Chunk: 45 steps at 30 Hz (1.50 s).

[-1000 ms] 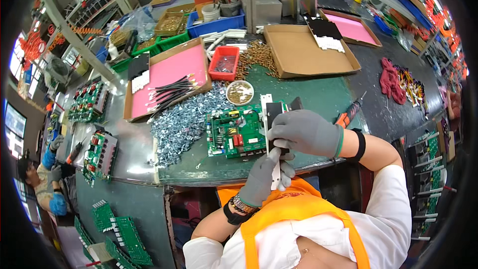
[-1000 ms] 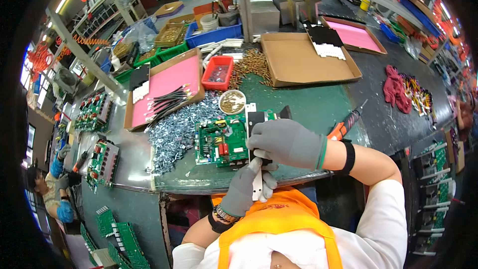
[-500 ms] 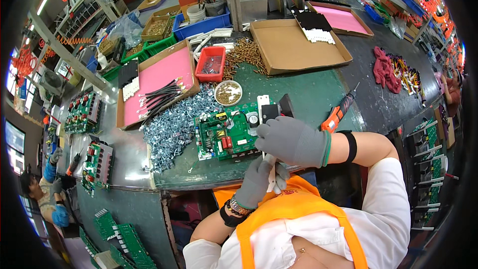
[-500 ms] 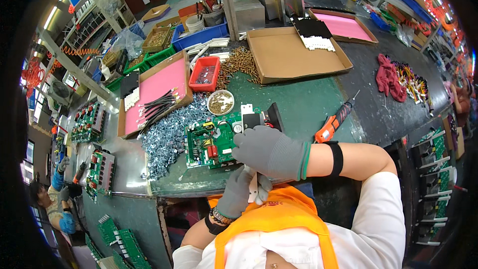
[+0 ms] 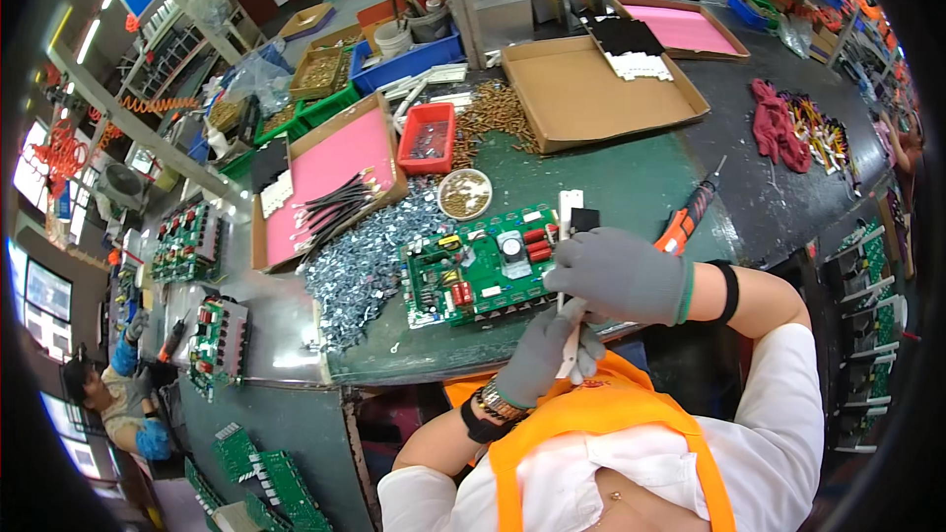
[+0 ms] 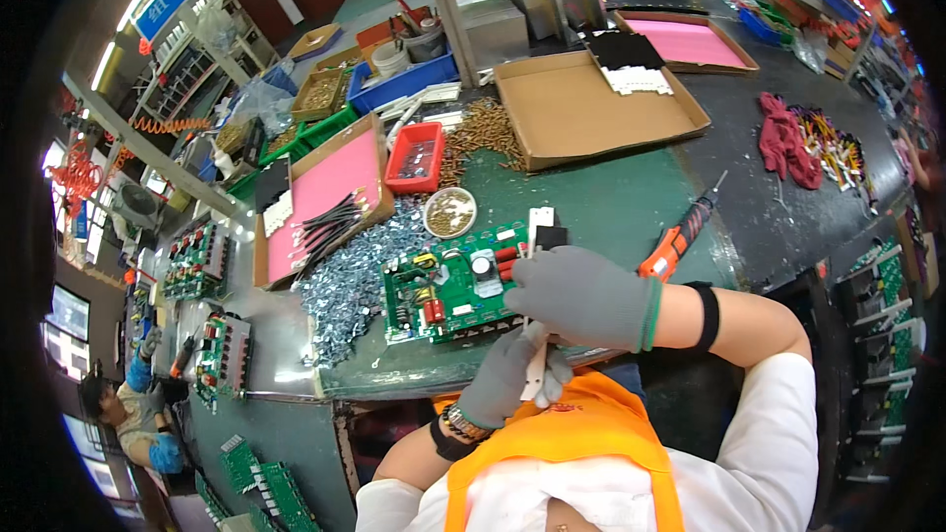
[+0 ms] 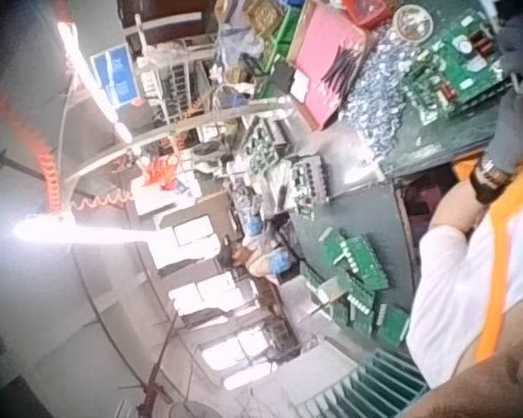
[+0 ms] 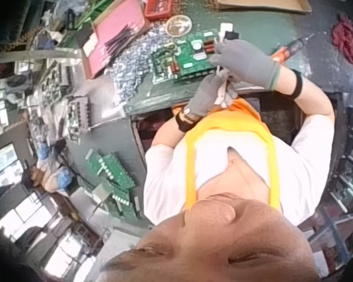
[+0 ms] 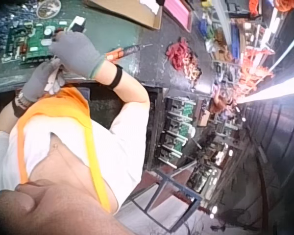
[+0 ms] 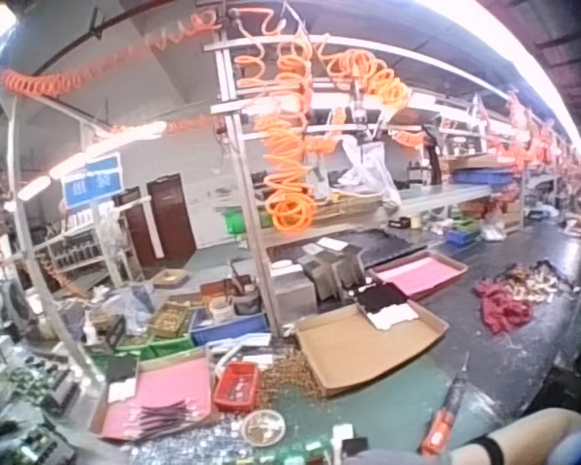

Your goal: The person is seen assembling components onto circuit boards and using a power drill to secure screws.

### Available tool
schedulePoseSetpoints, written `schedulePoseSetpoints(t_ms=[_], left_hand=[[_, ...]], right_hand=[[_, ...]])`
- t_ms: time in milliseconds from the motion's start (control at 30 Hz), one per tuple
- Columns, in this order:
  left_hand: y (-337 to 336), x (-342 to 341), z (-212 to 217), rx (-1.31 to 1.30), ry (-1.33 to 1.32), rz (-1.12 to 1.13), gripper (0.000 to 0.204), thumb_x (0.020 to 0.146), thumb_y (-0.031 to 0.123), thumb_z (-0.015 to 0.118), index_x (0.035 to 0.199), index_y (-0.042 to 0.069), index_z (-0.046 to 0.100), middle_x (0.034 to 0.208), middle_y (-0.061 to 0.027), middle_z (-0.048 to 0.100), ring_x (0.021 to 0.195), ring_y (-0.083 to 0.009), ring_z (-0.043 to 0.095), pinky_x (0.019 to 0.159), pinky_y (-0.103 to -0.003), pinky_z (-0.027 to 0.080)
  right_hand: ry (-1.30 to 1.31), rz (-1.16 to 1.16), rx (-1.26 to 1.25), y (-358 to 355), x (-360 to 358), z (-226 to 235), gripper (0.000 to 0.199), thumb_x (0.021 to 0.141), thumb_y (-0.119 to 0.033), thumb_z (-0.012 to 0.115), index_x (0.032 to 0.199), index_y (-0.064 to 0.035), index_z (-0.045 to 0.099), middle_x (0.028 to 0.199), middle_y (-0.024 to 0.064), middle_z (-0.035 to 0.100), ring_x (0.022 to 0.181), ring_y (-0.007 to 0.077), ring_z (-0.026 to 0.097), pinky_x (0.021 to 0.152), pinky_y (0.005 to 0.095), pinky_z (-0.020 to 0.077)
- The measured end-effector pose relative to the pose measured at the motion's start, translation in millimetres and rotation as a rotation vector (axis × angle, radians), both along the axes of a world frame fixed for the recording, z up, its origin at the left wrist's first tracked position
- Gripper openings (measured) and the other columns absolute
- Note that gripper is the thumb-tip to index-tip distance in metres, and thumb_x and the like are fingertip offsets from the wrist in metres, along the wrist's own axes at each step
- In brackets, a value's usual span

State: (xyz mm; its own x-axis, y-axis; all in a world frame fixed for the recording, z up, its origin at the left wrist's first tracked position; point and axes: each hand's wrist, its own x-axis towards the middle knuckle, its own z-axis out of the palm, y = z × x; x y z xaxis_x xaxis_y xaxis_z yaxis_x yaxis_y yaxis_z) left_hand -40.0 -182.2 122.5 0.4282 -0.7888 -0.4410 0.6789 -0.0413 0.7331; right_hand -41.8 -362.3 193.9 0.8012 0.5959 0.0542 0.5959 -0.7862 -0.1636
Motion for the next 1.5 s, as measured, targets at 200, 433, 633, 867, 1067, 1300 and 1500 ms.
schedulePoseSetpoints(t_ms=[200,433,633,867,1067,1300,1500], left_hand=[[-7.4,-0.4,4.3,0.016,-0.009,-0.021,0.052,0.101,0.048,0.043,0.11,-0.001,0.056,0.072,-0.0088,0.065,0.051,-0.0124,0.06,0.043,-0.023,0.044],[-6.1,-1.8,5.5,0.016,0.034,-0.036,0.052,0.099,0.05,0.046,0.109,0.0,0.057,0.072,-0.0073,0.064,0.051,-0.0119,0.06,0.042,-0.023,0.046],[-0.6,-3.3,8.1,0.008,-0.018,0.038,0.056,0.103,0.044,0.039,0.114,-0.009,0.055,0.072,-0.0079,0.064,0.048,-0.0122,0.054,0.045,-0.024,0.044],[-1.8,-3.1,11.8,0.032,-0.037,0.049,0.061,0.102,0.047,0.04,0.114,-0.01,0.054,0.07,-0.0064,0.063,0.052,-0.0112,0.056,0.045,-0.022,0.044],[-6.2,-5.5,6.8,0.044,-0.052,0.064,0.063,0.1,0.051,0.044,0.115,-0.01,0.054,0.07,-0.0068,0.064,0.053,-0.0118,0.058,0.044,-0.023,0.044],[-8.5,-5.5,4.8,0.058,-0.058,0.065,0.062,0.1,0.05,0.045,0.114,-0.009,0.054,0.07,-0.0074,0.064,0.051,-0.0127,0.058,0.044,-0.023,0.044],[-9.5,-4.8,6.6,0.029,-0.02,0.045,0.061,0.1,0.05,0.044,0.114,-0.009,0.054,0.068,-0.0073,0.064,0.05,-0.0128,0.056,0.043,-0.023,0.043]], right_hand=[[0.028,-0.071,-0.063,-9.4,-8.1,1.1,0.03,0.068,-0.019,0.077,0.093,-0.0116,0.063,0.098,0.0081,0.057,0.092,0.0252,0.062,0.078,0.0371,0.0515],[-0.028,-0.092,0.065,-19.0,-11.7,-8.8,0.028,0.071,-0.015,0.074,0.098,-0.0133,0.069,0.095,0.0061,0.061,0.092,0.0257,0.061,0.08,0.0353,0.051],[0.787,-0.517,1.532,-63.5,-8.6,-20.6,0.015,0.088,-0.006,0.053,0.101,-0.0045,0.061,0.094,0.0057,0.062,0.086,0.0189,0.061,0.075,0.0322,0.0511],[1.02,-0.499,1.831,-70.3,-23.7,-41.8,0.022,0.093,-0.017,0.055,0.109,-0.0025,0.061,0.089,0.0047,0.059,0.073,0.0101,0.056,0.061,0.0243,0.0473],[0.701,-0.642,1.012,-53.9,-23.0,-34.3,0.043,0.092,-0.045,0.061,0.09,-0.0014,0.063,0.072,0.0021,0.056,0.064,0.0112,0.049,0.059,0.0289,0.0421],[0.483,-0.738,0.638,-45.2,-19.9,-24.4,0.041,0.091,-0.041,0.064,0.08,-0.0018,0.06,0.067,0.0027,0.053,0.066,0.0112,0.05,0.06,0.0314,0.042],[0.453,-0.834,0.81,-57.0,-17.8,-30.7,0.049,0.093,-0.051,0.056,0.091,-0.0025,0.064,0.069,0.0063,0.058,0.061,0.015,0.053,0.058,0.0332,0.0448]])
